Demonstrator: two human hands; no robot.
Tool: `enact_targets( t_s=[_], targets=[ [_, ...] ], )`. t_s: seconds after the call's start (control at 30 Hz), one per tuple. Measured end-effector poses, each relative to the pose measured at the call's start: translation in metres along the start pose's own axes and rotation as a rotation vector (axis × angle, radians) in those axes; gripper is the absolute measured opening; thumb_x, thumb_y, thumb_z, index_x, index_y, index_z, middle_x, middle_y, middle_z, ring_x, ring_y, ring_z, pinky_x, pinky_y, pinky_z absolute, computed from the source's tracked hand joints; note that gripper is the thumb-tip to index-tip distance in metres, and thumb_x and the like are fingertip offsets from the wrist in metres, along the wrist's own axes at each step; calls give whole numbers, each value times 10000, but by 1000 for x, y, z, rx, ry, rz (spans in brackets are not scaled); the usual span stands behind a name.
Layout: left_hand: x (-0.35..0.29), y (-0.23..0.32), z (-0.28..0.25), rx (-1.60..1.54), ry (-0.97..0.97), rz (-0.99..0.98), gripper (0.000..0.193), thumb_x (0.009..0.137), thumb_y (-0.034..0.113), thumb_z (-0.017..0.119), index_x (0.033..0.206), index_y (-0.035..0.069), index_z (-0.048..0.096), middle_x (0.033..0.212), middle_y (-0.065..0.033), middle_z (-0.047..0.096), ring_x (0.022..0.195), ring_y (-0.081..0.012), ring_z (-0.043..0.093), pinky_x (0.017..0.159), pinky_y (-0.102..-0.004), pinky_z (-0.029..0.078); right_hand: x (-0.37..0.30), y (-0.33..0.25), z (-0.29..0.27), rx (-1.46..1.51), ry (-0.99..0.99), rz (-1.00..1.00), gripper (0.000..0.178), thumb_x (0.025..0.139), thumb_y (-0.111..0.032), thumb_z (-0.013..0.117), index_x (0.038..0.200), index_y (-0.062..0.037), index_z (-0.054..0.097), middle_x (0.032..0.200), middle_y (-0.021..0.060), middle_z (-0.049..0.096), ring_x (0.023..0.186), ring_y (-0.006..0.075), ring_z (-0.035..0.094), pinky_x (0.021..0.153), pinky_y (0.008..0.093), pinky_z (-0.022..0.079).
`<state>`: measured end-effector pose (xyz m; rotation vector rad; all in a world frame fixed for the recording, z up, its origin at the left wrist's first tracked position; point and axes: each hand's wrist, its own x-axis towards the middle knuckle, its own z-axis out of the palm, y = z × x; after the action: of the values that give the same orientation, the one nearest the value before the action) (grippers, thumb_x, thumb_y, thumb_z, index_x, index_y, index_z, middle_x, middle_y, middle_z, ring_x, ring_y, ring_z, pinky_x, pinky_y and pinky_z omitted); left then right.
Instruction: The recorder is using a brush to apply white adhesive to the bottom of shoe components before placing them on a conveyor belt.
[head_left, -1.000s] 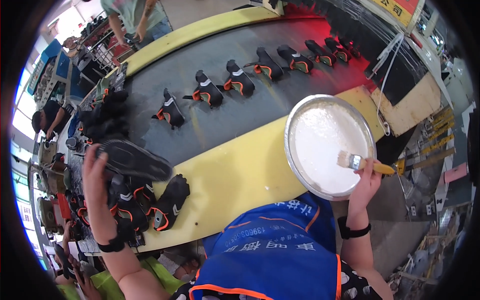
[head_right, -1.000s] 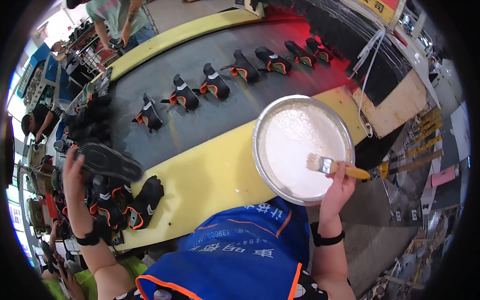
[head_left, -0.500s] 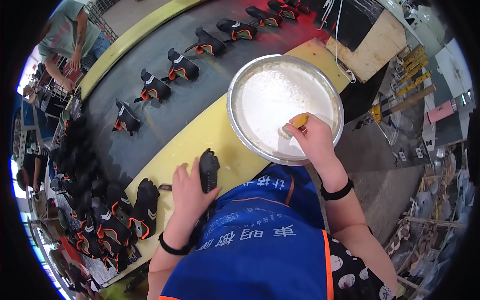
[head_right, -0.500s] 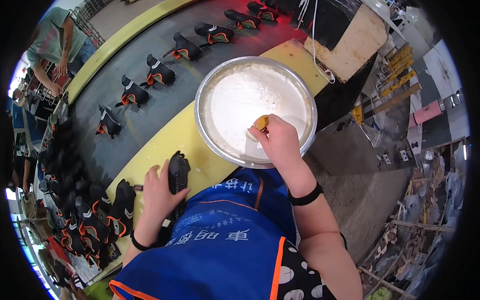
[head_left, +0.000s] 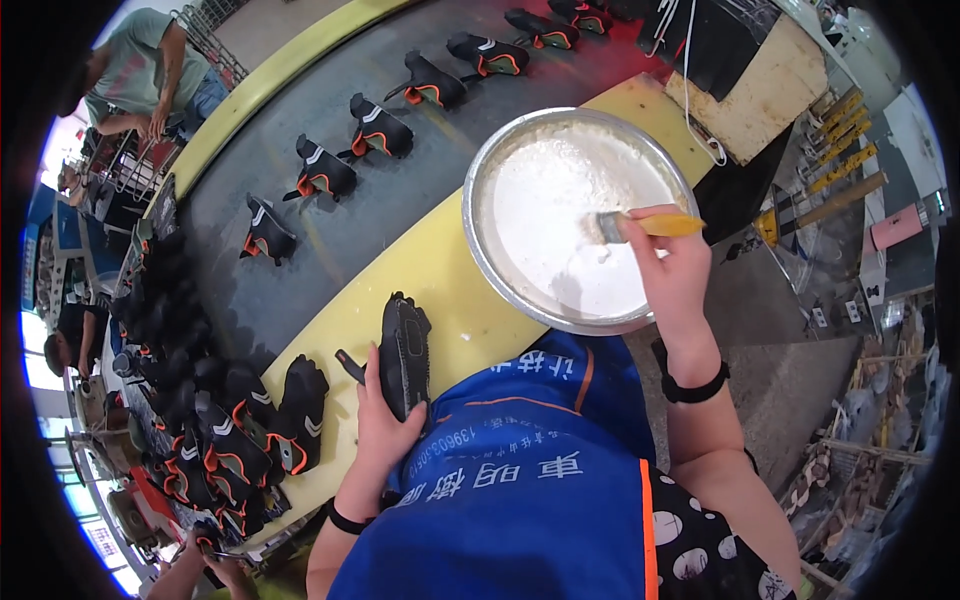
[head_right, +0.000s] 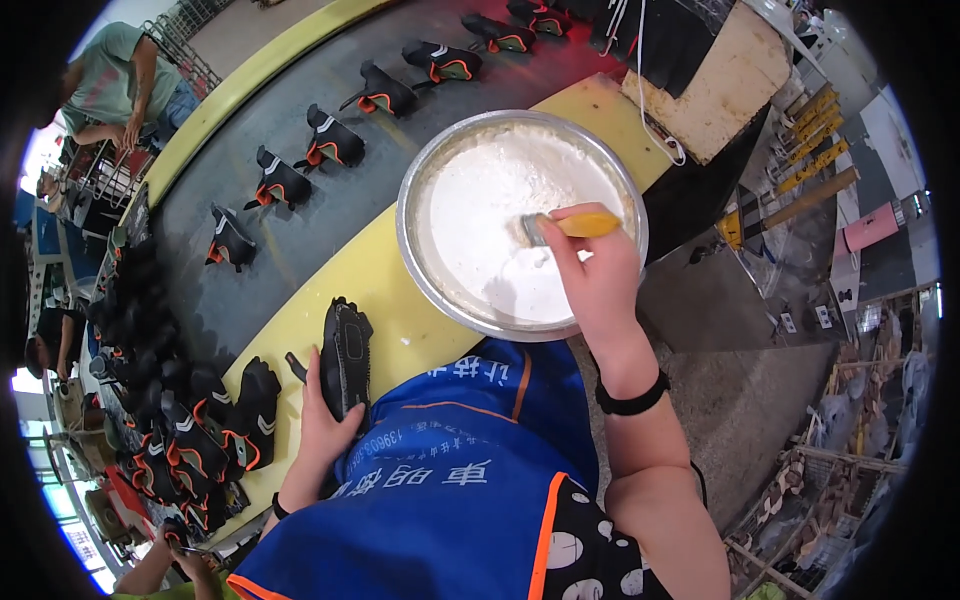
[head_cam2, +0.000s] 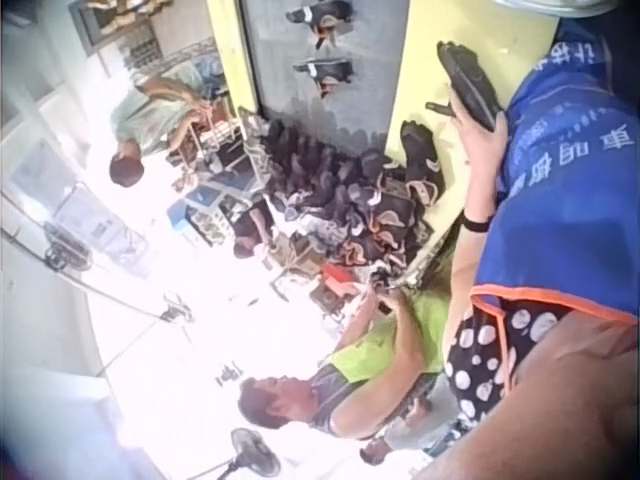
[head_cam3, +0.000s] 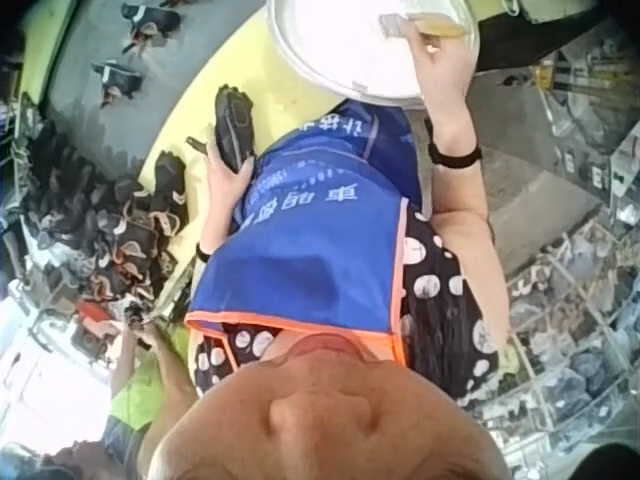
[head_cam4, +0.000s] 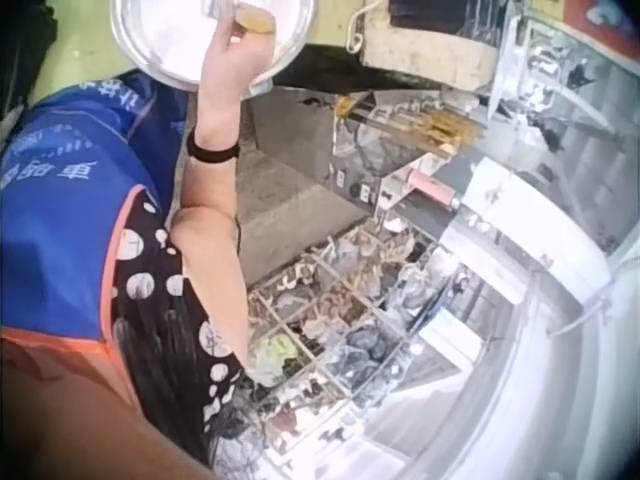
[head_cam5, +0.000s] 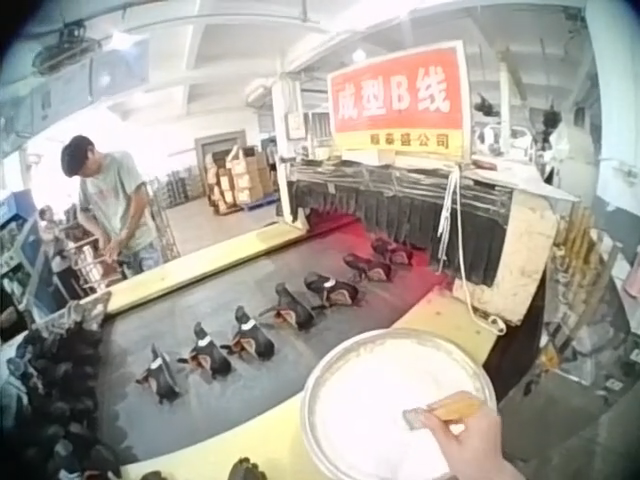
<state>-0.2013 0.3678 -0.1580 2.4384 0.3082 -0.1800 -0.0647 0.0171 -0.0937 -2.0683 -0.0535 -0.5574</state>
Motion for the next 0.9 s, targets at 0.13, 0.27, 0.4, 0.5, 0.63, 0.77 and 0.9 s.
enact_targets(
  t_s=[0.13,0.27,0.4,0.5,0.63,0.77,0.9],
  targets=[
    [17,11,-27,-940,-317,-169,870,751,74,590,1553,53,255,1435,-188,474,1256,-267,548,1030,-351,460,2,-2,-5,72,153,-185,188,889,-142,742,938,18,657,848,141,681,703,235,678,635,292,525],
    [22,55,-45,-1106,-418,48,840,750,121,595,1535,19,313,1465,-180,464,1285,-263,530,1098,-335,386,1,3,-4,-174,-57,-37,173,874,-116,745,942,16,657,850,138,684,748,275,684,654,306,526],
    [41,90,-51,-979,-566,112,809,768,128,599,1525,2,342,1466,-175,473,1320,-243,501,1116,-330,360,1,-23,-14,-155,-42,-257,150,822,-111,780,943,-78,699,865,70,697,802,226,680,875,362,476],
    [51,109,-49,-985,-691,51,828,755,153,596,1521,-25,335,1485,-192,453,1352,-249,477,1135,-336,346,1,-57,-18,-120,-169,-508,187,773,-122,807,938,-136,721,884,10,698,814,173,669,998,391,400],
    [53,114,-43,-1088,-782,6,789,785,144,592,1521,-7,351,1467,-175,480,1335,-234,488,1123,-324,349,-1,-76,-19,28,-364,-643,209,740,-166,820,927,-159,729,880,-39,682,819,142,656,1029,384,374],
    [53,116,-42,-1023,-789,41,807,777,162,598,1523,-11,344,1470,-178,476,1343,-238,484,1133,-325,337,1,-69,-15,-8,-422,-613,189,754,-183,813,918,-157,722,863,-30,678,822,152,655,1011,390,383],
    [52,109,-45,-1113,-799,8,830,756,175,598,1519,-25,339,1477,-187,468,1353,-255,479,1148,-334,326,9,-43,-17,-106,-330,-437,159,776,-169,799,905,-132,714,836,-5,672,817,179,652,949,373,408]
  ],
)
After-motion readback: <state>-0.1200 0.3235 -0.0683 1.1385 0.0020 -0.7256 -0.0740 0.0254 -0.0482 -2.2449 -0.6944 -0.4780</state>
